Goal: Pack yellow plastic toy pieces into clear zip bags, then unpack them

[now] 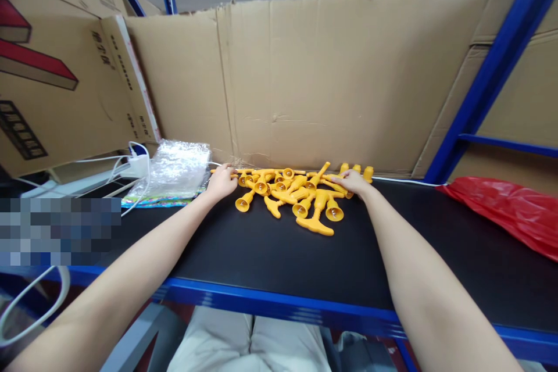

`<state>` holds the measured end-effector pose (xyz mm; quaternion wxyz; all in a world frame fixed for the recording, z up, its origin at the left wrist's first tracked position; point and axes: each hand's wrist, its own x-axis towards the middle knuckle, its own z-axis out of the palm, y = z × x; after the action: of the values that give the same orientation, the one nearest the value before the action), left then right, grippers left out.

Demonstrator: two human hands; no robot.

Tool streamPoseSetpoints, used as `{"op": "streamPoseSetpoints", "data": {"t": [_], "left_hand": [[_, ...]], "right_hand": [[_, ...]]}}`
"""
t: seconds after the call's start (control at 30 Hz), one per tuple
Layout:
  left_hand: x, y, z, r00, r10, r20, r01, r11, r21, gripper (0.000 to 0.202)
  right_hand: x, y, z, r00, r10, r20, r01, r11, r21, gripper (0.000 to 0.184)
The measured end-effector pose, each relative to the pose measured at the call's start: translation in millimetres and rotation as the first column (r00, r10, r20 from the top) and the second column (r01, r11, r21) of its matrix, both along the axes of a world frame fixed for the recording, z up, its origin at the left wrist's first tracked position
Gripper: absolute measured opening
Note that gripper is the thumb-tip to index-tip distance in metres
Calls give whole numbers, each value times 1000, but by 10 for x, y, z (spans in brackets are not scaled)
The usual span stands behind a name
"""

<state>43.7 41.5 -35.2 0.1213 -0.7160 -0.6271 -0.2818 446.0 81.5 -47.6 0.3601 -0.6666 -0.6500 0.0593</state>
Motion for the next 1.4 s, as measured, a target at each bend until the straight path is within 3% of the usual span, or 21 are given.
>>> {"op": "streamPoseSetpoints", "data": {"t": [0.1,0.23,0.33,0.43,0.57,0.67,0.87,1.0,1.17,1.4], "left_hand": [[6,-1,3,999,-44,1,44,999,31,28],[13,24,-16,990,-139,-2,138,985,107,26],[24,42,-27,974,-224,-32,226,959,173,26],[55,23,-8,952,-299,-60,305,932,197,25],[134,-51,50,914,-397,-86,406,889,210,27],[207,-124,93,872,-477,-112,490,843,223,27],[346,-313,167,810,-571,-133,586,783,207,38],[396,-415,216,807,-579,-119,591,781,203,50],[400,-448,229,872,-479,-102,489,861,140,59],[398,-378,200,933,-357,-55,361,923,131,46]], "right_hand": [[-97,-41,78,1000,-10,-14,8,993,-120,28],[-220,-105,258,973,15,232,-10,1000,-24,25],[-342,-201,451,892,16,452,-58,995,78,29],[-544,-377,687,781,4,625,-58,996,66,32],[-829,-677,950,690,52,722,-3,998,-69,30],[-910,-862,1027,664,41,746,-14,999,-43,31],[-880,-1005,1003,685,-86,724,-125,965,232,31],[-1015,-990,924,739,-2,674,-356,848,392,31],[-1237,-952,718,681,183,709,-599,696,396,33],[-1353,-934,526,650,219,728,-655,647,390,32]]}}
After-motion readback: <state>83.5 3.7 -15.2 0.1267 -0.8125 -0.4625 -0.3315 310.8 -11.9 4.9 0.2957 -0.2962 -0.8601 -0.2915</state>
